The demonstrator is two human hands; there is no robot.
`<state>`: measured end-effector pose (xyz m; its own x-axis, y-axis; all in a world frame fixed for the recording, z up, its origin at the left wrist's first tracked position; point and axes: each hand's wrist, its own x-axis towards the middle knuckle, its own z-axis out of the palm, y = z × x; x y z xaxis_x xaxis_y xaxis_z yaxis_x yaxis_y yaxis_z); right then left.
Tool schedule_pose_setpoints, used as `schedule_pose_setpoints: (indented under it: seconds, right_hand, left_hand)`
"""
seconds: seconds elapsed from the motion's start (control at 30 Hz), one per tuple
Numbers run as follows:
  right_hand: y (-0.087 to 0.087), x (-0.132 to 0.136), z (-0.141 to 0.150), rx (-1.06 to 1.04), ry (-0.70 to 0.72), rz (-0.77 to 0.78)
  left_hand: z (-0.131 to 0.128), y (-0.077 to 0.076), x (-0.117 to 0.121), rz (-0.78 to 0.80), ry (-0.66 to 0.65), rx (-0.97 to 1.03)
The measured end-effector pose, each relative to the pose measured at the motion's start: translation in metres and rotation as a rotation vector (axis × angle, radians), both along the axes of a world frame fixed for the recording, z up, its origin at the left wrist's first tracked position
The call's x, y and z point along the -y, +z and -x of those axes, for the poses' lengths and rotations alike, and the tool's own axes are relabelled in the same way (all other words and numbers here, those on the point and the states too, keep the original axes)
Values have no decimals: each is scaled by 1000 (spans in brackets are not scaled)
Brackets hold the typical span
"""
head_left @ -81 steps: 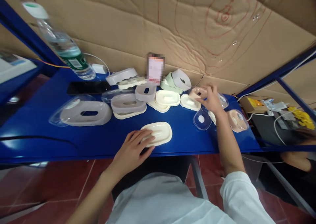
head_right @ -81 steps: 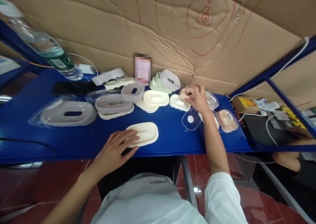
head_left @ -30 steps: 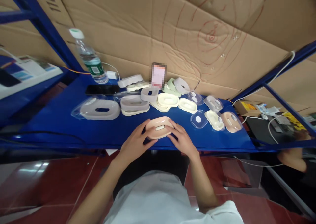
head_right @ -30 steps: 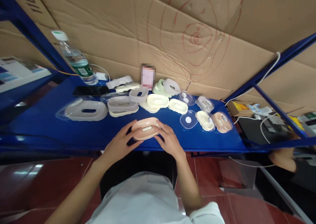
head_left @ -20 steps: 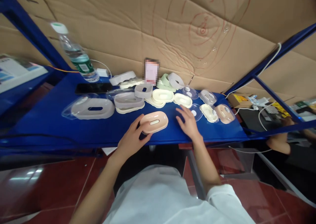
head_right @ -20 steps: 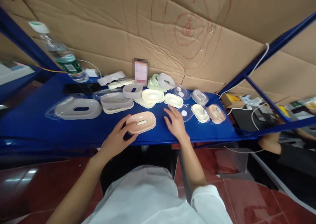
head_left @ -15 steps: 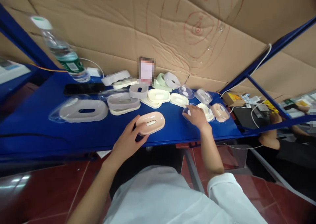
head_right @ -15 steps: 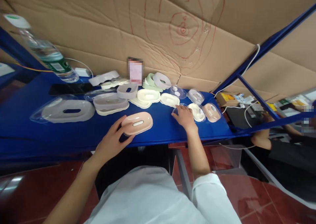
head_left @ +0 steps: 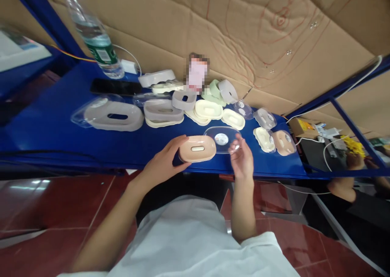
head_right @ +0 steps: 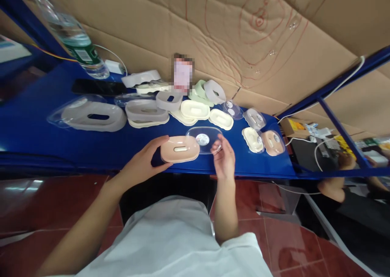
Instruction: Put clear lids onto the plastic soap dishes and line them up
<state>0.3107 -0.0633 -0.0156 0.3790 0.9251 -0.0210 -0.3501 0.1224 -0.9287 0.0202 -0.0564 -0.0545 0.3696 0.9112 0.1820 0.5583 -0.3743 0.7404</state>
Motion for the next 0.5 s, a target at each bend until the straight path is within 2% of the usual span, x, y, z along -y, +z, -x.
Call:
schedule_pose_setpoints:
  seconds: [0.1, 0.17, 0.23, 0.37, 0.5]
  right_hand:
    - [-18, -4, 21, 33, 22, 91]
    - [-30, -3, 30, 180, -5, 97]
    - [-37, 0, 36, 412, -23, 57]
    - [-38, 9, 43, 918, 46, -82]
    - [-31, 15, 47, 1150, 171, -122]
  left_hand:
    - [-1, -1, 1, 6, 1, 13]
    - [-1, -1, 1, 3, -12, 2]
    - [0, -1, 1, 0, -22, -9]
    - [1, -1, 0, -23, -12, 11]
    - [1, 1, 1, -8, -25, 8]
